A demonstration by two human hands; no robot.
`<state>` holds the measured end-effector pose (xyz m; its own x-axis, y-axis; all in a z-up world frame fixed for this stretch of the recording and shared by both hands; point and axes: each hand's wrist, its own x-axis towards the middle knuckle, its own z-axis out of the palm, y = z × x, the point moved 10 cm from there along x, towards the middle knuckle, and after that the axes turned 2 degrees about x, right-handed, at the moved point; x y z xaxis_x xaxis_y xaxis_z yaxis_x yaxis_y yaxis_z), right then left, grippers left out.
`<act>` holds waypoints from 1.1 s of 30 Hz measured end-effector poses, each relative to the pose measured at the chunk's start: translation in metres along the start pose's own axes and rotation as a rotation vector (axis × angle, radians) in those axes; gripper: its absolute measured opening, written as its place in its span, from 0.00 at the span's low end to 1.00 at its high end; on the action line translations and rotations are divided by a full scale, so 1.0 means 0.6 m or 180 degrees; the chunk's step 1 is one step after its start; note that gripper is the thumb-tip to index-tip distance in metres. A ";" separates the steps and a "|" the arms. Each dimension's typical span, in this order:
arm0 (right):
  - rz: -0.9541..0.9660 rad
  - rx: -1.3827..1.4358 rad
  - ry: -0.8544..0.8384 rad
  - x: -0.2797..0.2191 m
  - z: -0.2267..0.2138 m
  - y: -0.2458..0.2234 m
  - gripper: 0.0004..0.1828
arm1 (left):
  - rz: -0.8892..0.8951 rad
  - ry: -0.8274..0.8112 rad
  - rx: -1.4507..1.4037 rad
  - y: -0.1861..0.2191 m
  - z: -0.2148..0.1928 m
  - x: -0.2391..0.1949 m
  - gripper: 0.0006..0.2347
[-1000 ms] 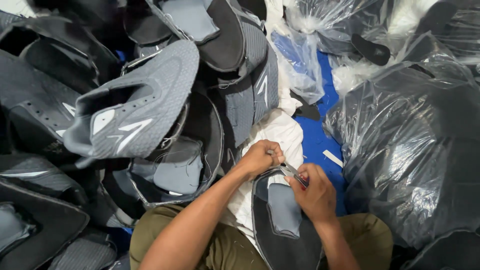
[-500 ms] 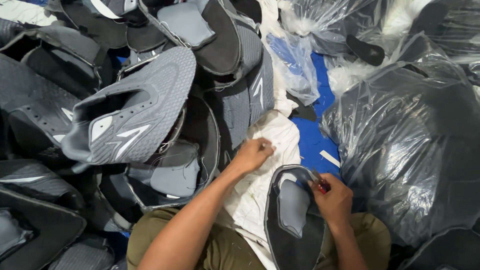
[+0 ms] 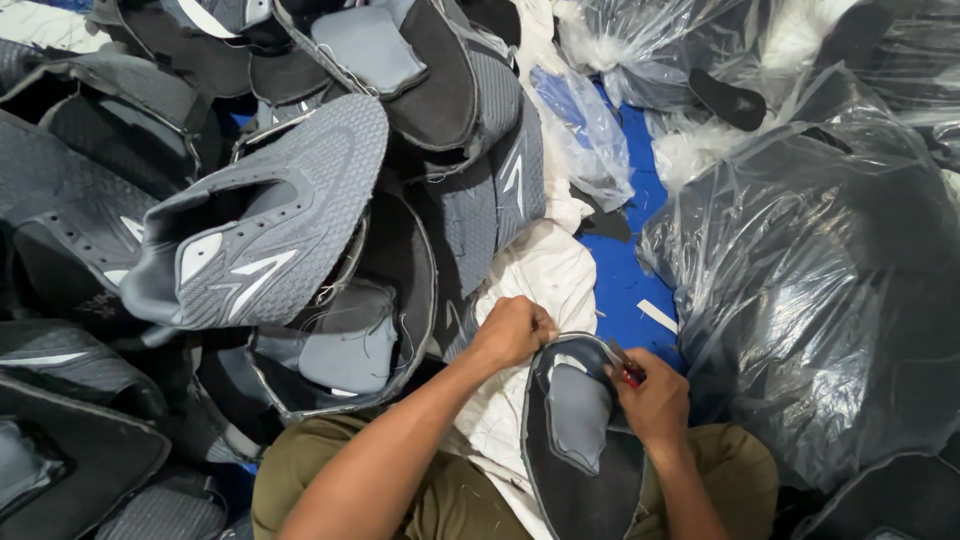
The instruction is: The person trims excess threads and material from grey shoe uppers and components using small scissors.
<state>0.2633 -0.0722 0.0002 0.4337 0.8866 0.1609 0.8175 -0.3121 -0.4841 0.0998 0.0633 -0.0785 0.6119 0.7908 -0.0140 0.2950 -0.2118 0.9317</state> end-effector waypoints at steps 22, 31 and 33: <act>-0.0875 0.0491 0.0164 0.001 0.016 -0.123 0.19 | -0.0103 0.0587 -0.0218 -0.012 -0.004 0.004 0.05; -0.0504 0.0465 0.0105 0.011 0.018 -0.116 0.17 | -0.0061 0.0543 -0.0101 -0.009 0.000 0.003 0.05; -0.0570 0.0513 -0.0001 0.016 0.026 -0.119 0.18 | 0.0101 0.0604 -0.0136 -0.002 0.000 0.002 0.04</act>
<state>0.2033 -0.0361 0.0229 0.2872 0.9230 0.2562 0.8103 -0.0914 -0.5789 0.1004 0.0645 -0.0799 0.4698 0.8791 0.0805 0.2439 -0.2169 0.9452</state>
